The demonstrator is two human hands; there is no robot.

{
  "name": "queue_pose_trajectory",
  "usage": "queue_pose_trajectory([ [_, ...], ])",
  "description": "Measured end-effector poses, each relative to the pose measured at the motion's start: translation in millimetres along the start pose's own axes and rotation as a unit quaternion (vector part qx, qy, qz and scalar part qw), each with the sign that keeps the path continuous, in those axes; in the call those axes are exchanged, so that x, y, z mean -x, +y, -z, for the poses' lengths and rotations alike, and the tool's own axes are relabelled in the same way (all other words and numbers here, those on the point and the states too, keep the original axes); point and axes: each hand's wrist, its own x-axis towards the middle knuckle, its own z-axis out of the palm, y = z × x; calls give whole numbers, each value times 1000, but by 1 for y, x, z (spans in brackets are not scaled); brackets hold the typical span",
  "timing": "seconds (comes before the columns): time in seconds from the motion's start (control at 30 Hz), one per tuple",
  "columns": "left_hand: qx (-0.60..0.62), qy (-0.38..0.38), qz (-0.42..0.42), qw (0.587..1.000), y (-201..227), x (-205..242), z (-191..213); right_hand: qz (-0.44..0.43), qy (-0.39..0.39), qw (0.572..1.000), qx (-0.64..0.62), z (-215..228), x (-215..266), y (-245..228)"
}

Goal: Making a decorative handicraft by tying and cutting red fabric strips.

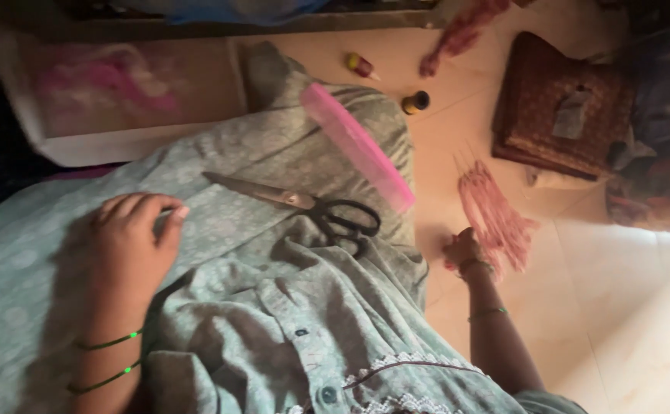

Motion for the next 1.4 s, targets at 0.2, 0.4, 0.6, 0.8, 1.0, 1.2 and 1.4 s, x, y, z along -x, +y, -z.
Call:
queue_pose_trajectory([
  [0.2,55,33,1,998,17,1,12,226,269,924,-152,137,88,-146],
  [0.4,287,26,29,957,63,-4,-15,520,-137,704,-464,216,257,-277],
  [0.6,713,-83,149,680,107,-15,3,537,-320,682,-379,160,318,-336],
  [0.8,714,14,200,671,95,2,-3,534,-305,687,-387,157,330,-346],
  [1.0,727,48,206,654,101,0,14,531,-278,697,-395,165,326,-337],
  [1.2,663,68,187,722,108,3,16,685,-146,649,-298,169,359,-334],
  [1.4,676,102,187,705,116,1,28,722,-11,659,-210,167,385,-340],
])
